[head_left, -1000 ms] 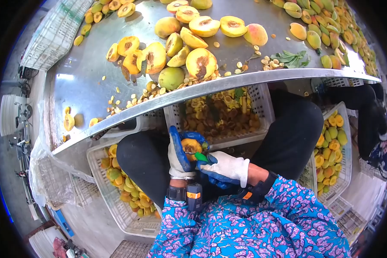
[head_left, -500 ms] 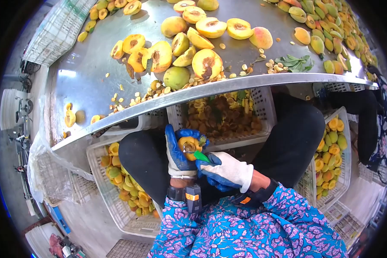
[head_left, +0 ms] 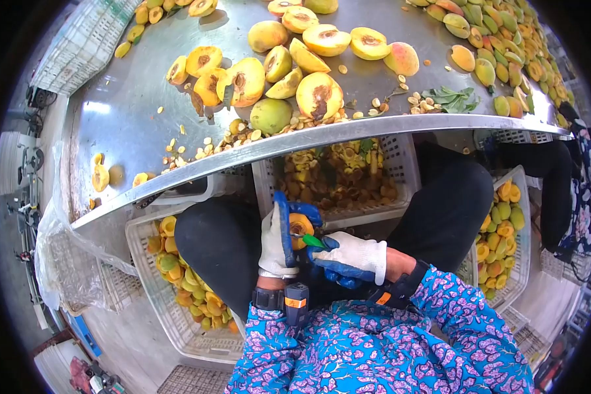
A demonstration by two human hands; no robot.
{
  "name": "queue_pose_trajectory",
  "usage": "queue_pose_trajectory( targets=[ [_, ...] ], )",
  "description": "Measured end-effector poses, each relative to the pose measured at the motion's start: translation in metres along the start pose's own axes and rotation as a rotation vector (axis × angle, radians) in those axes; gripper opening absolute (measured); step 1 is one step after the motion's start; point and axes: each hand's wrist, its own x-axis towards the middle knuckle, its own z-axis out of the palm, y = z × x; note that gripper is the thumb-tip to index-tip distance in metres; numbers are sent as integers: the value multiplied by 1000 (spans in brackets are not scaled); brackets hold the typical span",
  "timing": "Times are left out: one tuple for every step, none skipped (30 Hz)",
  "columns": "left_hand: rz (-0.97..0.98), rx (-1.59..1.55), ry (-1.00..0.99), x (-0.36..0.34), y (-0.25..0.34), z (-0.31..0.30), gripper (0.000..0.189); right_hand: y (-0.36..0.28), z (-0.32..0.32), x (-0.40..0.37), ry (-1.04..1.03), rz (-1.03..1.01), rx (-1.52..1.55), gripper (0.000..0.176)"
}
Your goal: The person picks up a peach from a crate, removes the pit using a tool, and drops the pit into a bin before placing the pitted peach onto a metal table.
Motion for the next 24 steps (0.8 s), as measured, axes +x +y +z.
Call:
queue_pose_trajectory(
  targets=[
    [9, 42, 45, 1, -3, 1, 58, 0, -2, -1, 13, 22, -24, 30],
    [9, 34, 23, 2, -7, -1, 60, 0, -2, -2, 6, 23, 17, 31],
    [10, 27, 3, 4, -10, -5, 62, 1, -2, -3, -4, 24, 56, 31],
    [9, 21, -15, 4, -9, -5, 64, 2, 0, -2, -17, 25, 97, 32],
    [60, 51, 28, 2, -6, -4, 66, 5, 4, -2, -64, 38, 219, 32],
    [111, 84, 73, -1, -1, -1, 68, 6, 9, -1, -112, 48, 337, 32],
    [102, -7, 104, 1, 1, 2, 67, 7, 12, -1, -158, 57, 451, 32],
    [89, -97, 136, 0, 2, 4, 67, 9, 15, -1, -247, 25, 578, 33],
    [127, -75, 149, -1, 4, 5, 68, 13, 17, 1, -270, 9, 637, 33],
    [127, -11, 124, -2, 5, 2, 65, 13, 20, 3, -295, -8, 695, 34],
    [128, 50, 98, -3, 6, -2, 62, 11, 21, 2, -221, -8, 600, 35],
    [126, 109, 69, -3, 5, -4, 59, 8, 23, -2, -145, -6, 507, 35],
    [96, 6, 49, -2, 1, -4, 60, 6, 23, -5, -65, -2, 412, 36],
    [67, -99, 29, 0, -4, -4, 61, 7, 19, -5, -128, -7, 452, 37],
    [38, -206, 11, 2, -7, -3, 62, 11, 13, -5, -193, -11, 491, 37],
    [-29, -363, 74, -4, 3, 6, 61, 14, 10, -5, -260, -9, 529, 38],
    [-95, -520, 140, -15, 23, 21, 59, 12, 11, -9, -325, -32, 600, 38],
    [-157, -677, 209, -21, 35, 27, 58, 10, 14, -11, -339, -59, 607, 38],
    [-204, -730, 154, -22, 37, 23, 52, 10, 17, -12, -357, -86, 614, 38],
    [-163, -731, 45, -20, 29, 14, 50, 11, 19, -12, -375, -114, 626, 38],
    [-127, -729, -70, -15, 13, 1, 50, 14, 19, -10, -336, -119, 594, 39],
    [-93, -727, -189, -13, 9, -3, 49, 13, 21, -10, -285, -109, 518, 39],
    [-98, -692, -158, -13, 5, -4, 46, 11, 22, -10, -232, -99, 440, 38],
    [-91, -645, -131, -13, 2, -5, 46, 10, 24, -11, -177, -85, 367, 38]
  ],
)
